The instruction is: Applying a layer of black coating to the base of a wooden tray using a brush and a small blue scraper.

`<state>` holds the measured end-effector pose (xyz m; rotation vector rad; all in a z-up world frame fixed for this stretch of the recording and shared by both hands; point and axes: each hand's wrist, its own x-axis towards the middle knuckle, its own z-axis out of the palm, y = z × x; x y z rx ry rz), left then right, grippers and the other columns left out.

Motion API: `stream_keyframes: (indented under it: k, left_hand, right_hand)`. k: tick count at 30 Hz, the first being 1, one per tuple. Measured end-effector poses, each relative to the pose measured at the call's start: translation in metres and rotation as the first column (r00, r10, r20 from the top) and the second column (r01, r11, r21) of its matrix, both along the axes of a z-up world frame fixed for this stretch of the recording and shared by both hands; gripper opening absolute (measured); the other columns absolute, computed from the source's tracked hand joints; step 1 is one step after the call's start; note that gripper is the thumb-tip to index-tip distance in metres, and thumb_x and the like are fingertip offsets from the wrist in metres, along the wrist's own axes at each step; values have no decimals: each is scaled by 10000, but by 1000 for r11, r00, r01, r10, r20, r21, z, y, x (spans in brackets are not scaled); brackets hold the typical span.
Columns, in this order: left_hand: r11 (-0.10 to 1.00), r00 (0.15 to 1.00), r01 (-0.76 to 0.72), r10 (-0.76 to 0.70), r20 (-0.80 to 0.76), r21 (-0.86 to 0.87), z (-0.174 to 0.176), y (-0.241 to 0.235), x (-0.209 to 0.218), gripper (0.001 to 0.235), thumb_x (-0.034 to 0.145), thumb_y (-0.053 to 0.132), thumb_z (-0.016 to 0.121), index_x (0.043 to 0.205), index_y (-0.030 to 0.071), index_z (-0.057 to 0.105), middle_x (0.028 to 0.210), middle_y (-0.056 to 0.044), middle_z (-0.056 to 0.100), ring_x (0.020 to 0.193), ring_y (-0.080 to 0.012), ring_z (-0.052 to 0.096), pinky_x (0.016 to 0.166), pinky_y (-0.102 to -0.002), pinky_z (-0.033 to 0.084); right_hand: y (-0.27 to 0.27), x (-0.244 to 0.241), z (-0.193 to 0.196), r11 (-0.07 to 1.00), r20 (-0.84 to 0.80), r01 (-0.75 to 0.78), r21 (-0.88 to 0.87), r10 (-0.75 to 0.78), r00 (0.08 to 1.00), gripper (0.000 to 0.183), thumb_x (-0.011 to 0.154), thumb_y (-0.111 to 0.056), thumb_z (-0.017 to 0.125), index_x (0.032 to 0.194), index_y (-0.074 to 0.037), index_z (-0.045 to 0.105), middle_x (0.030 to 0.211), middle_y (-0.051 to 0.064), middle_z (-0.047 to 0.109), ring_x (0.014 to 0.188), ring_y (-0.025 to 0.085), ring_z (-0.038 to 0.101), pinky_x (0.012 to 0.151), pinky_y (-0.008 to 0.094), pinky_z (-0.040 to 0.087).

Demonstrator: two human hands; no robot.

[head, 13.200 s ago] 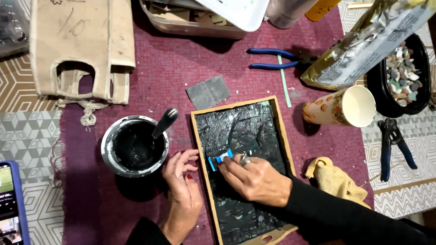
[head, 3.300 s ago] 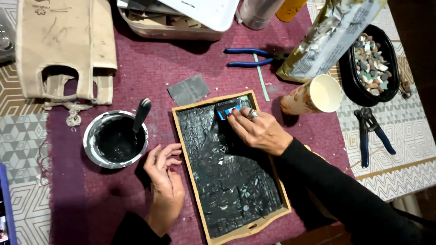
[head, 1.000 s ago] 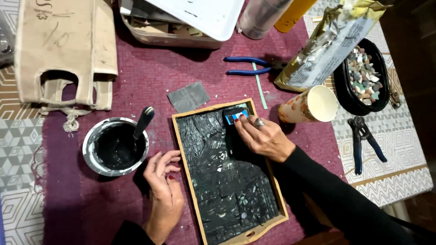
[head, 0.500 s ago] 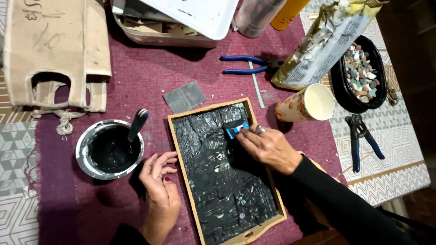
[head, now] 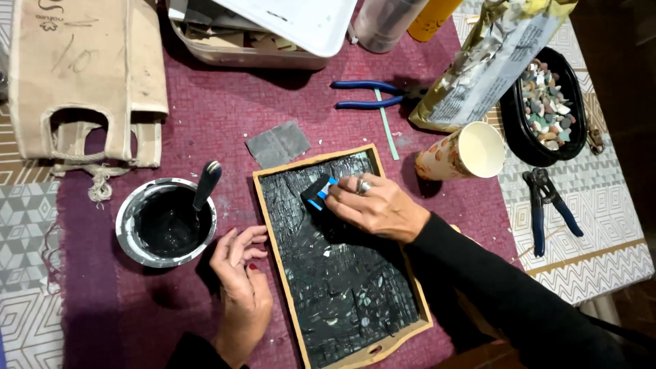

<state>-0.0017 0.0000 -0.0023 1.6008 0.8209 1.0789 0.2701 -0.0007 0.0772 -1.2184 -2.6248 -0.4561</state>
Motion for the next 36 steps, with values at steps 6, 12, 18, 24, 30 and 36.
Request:
stream_keyframes:
  k: [6, 12, 18, 24, 30, 36]
  left_hand:
    - [1000, 1000, 12, -12, 8, -4, -1, 1, -1, 742, 696, -180, 316, 1411, -60, 162, 1388, -280, 484, 1170, -312, 569, 937, -368, 514]
    - [1000, 1000, -6, 5, 9, 20, -6, -1, 0, 749, 688, -192, 323, 1410, -64, 176, 1388, -280, 486, 1158, -309, 576, 931, -357, 515]
    - [1000, 1000, 0, 0, 8, 15, -7, 0, -1, 756, 686, -188, 317, 1416, -58, 166, 1387, -284, 484, 1168, -311, 569, 935, -363, 512]
    - [1000, 1000, -7, 7, -5, 21, -5, 0, 1, 745, 679, -189, 313, 1401, -81, 161, 1382, -287, 479, 1165, -308, 565, 932, -357, 514]
    - [1000, 1000, -16, 16, 3, 20, -7, 0, 2, 755, 658, -188, 304, 1392, -82, 161, 1377, -295, 482, 1153, -311, 566, 925, -363, 519]
    - [1000, 1000, -15, 15, -9, 23, -5, 0, 1, 746, 678, -187, 319, 1400, -76, 170, 1382, -281, 485, 1153, -305, 570, 929, -356, 513]
  right_hand:
    - [-17, 10, -8, 999, 227, -53, 1, 51, 973, 253, 917, -134, 616, 1143, -32, 661, 1173, 108, 690, 944, 183, 634, 820, 274, 507]
    - [-52, 8, -2, 999, 155, -21, -48, 28, 987, 270, 913, -96, 619, 1151, 23, 665, 1180, 168, 701, 984, 242, 675, 879, 322, 572]
    - [-37, 16, -20, 976, 125, 61, 209, -88, 988, 192, 898, -34, 710, 1081, 13, 738, 1042, 155, 782, 839, 191, 718, 651, 271, 598]
    - [-15, 28, -20, 968, 243, 151, 198, -198, 950, 227, 910, -61, 673, 1125, 11, 671, 1074, 123, 681, 788, 169, 612, 658, 261, 538]
    - [-17, 33, -27, 977, 195, 207, 57, -214, 957, 261, 920, -114, 630, 1157, -7, 656, 1151, 115, 682, 801, 175, 615, 688, 278, 536]
    - [-18, 37, -33, 967, 151, 253, 18, -253, 956, 234, 917, -117, 628, 1138, -45, 656, 1096, 67, 689, 672, 159, 593, 620, 286, 512]
